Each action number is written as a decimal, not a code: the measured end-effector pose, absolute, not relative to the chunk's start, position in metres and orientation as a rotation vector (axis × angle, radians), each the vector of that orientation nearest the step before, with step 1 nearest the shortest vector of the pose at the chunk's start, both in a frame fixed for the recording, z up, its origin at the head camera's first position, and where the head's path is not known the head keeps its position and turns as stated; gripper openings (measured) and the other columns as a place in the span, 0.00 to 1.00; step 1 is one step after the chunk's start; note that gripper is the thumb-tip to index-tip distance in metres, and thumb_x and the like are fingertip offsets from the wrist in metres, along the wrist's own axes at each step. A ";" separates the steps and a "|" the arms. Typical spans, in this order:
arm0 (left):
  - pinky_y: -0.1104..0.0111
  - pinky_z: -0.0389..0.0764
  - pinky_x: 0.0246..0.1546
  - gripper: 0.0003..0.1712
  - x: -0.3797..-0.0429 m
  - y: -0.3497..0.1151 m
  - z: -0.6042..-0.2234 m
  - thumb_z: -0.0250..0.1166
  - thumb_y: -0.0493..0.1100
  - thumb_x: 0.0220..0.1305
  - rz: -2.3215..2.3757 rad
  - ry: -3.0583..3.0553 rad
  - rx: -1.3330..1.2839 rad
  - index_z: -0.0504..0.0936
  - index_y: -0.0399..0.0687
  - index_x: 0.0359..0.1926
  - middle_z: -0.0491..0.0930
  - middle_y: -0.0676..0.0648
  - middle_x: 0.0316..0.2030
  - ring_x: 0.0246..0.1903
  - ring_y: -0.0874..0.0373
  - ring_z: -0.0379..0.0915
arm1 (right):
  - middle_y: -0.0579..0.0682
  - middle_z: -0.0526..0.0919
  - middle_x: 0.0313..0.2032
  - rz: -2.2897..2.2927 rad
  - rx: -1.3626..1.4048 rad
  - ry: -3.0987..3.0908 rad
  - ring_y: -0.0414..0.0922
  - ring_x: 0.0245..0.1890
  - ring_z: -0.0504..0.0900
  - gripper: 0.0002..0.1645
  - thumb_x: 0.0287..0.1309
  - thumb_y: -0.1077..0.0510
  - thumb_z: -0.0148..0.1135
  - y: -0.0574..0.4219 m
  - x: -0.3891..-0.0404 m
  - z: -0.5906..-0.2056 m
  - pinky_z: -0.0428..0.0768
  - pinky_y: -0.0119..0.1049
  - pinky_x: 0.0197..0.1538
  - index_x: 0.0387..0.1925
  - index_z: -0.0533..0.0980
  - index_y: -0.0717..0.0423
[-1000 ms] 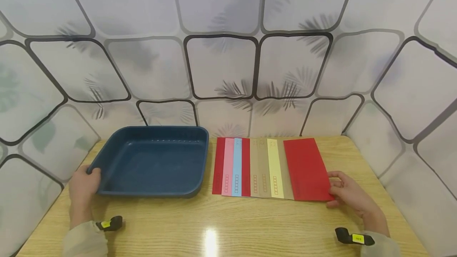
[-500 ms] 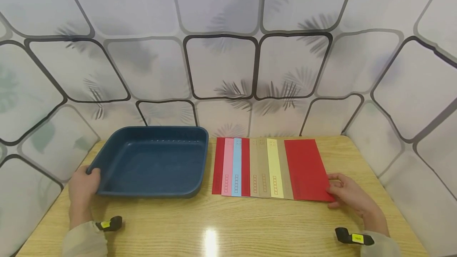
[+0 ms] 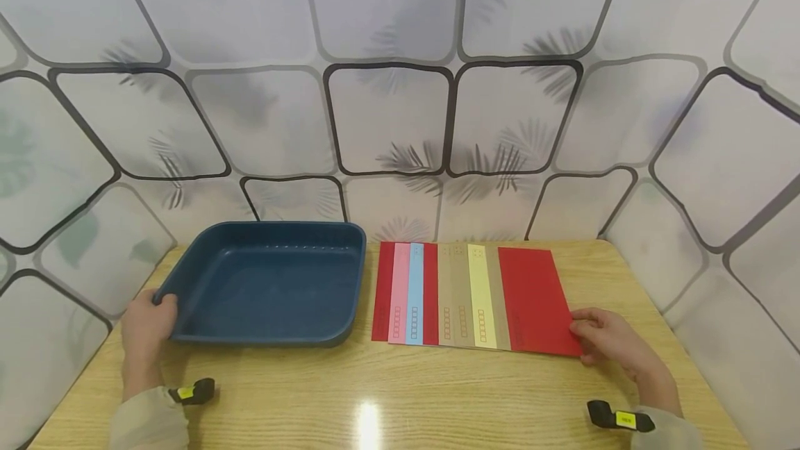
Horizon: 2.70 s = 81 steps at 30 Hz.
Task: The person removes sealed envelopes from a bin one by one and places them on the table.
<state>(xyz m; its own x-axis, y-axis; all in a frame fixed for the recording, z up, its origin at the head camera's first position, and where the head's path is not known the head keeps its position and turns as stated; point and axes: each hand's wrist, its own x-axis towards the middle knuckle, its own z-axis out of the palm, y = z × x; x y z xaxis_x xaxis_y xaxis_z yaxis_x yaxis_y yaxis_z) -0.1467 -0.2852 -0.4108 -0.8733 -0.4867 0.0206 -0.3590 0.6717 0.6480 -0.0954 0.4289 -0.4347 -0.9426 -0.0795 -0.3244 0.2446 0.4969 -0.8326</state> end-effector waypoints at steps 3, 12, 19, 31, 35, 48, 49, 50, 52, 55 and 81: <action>0.39 0.69 0.39 0.26 -0.147 -0.286 -0.411 0.41 0.43 0.63 -0.987 -2.697 0.687 0.67 0.26 0.53 0.69 0.21 0.49 0.45 0.28 0.65 | 0.65 0.76 0.47 -1.416 0.133 2.447 0.46 0.36 0.78 0.32 0.64 0.54 0.51 0.429 -0.095 -0.435 0.83 0.42 0.31 0.58 0.58 0.79; 0.39 0.68 0.40 0.26 -0.147 -0.285 -0.411 0.41 0.43 0.63 -1.000 -2.693 0.699 0.67 0.27 0.54 0.69 0.22 0.50 0.46 0.28 0.65 | 0.59 0.78 0.38 -1.387 0.099 2.538 0.47 0.31 0.78 0.29 0.65 0.55 0.48 0.433 -0.096 -0.436 0.82 0.40 0.29 0.56 0.60 0.78; 0.39 0.68 0.39 0.26 -0.146 -0.284 -0.409 0.41 0.43 0.63 -0.992 -2.696 0.698 0.67 0.26 0.53 0.69 0.22 0.49 0.45 0.28 0.65 | 0.56 0.80 0.36 -1.374 0.119 2.528 0.47 0.31 0.79 0.30 0.65 0.55 0.48 0.432 -0.094 -0.434 0.82 0.41 0.29 0.56 0.60 0.78; 0.39 0.69 0.38 0.25 -0.149 -0.288 -0.415 0.41 0.43 0.63 -0.979 -2.693 0.699 0.68 0.27 0.53 0.70 0.22 0.49 0.44 0.28 0.66 | 0.60 0.81 0.38 -1.367 0.125 2.477 0.47 0.33 0.80 0.29 0.66 0.56 0.46 0.432 -0.091 -0.429 0.82 0.41 0.31 0.57 0.58 0.78; 0.39 0.69 0.38 0.25 -0.149 -0.289 -0.415 0.41 0.43 0.63 -0.984 -2.699 0.696 0.68 0.28 0.53 0.69 0.22 0.49 0.45 0.28 0.65 | 0.59 0.80 0.37 -1.382 0.107 2.477 0.48 0.32 0.79 0.28 0.66 0.57 0.45 0.434 -0.091 -0.429 0.82 0.41 0.31 0.56 0.58 0.79; 0.38 0.68 0.42 0.27 -0.146 -0.286 -0.411 0.40 0.43 0.63 -1.014 -2.706 0.710 0.66 0.26 0.55 0.68 0.22 0.51 0.47 0.28 0.64 | 0.57 0.82 0.38 -1.424 0.086 2.559 0.47 0.32 0.81 0.28 0.67 0.56 0.45 0.433 -0.091 -0.426 0.82 0.40 0.31 0.57 0.57 0.78; 0.38 0.68 0.42 0.27 -0.146 -0.286 -0.411 0.40 0.44 0.63 -1.017 -2.706 0.713 0.65 0.26 0.55 0.67 0.22 0.52 0.47 0.28 0.64 | 0.54 0.82 0.37 -1.433 0.063 2.597 0.46 0.32 0.81 0.28 0.67 0.57 0.45 0.433 -0.091 -0.426 0.82 0.40 0.31 0.57 0.57 0.77; 0.38 0.68 0.43 0.27 -0.146 -0.286 -0.411 0.40 0.44 0.64 -1.021 -2.705 0.716 0.65 0.26 0.56 0.67 0.22 0.52 0.48 0.28 0.64 | 0.50 0.83 0.37 -1.437 0.041 2.640 0.45 0.32 0.81 0.27 0.67 0.57 0.45 0.433 -0.092 -0.426 0.82 0.40 0.31 0.57 0.57 0.77; 0.38 0.68 0.43 0.27 -0.146 -0.285 -0.411 0.40 0.44 0.64 -1.023 -2.703 0.721 0.65 0.26 0.56 0.67 0.22 0.52 0.48 0.28 0.64 | 0.42 0.82 0.36 -1.425 0.021 2.727 0.41 0.32 0.81 0.27 0.67 0.57 0.45 0.432 -0.093 -0.425 0.82 0.39 0.30 0.57 0.57 0.76; 0.38 0.67 0.44 0.27 -0.147 -0.286 -0.411 0.40 0.44 0.64 -1.031 -2.700 0.727 0.65 0.26 0.56 0.67 0.22 0.52 0.48 0.28 0.63 | 0.48 0.81 0.39 -1.345 -0.007 2.859 0.36 0.33 0.78 0.28 0.66 0.56 0.47 0.428 -0.094 -0.423 0.82 0.37 0.30 0.58 0.58 0.74; 0.40 0.69 0.39 0.26 -0.145 -0.287 -0.414 0.41 0.44 0.63 -0.987 -2.692 0.709 0.68 0.27 0.53 0.69 0.22 0.50 0.45 0.28 0.66 | 0.79 0.54 0.61 -1.049 -0.225 2.940 0.74 0.59 0.50 0.38 0.68 0.47 0.43 0.382 -0.105 -0.415 0.54 0.74 0.52 0.65 0.49 0.73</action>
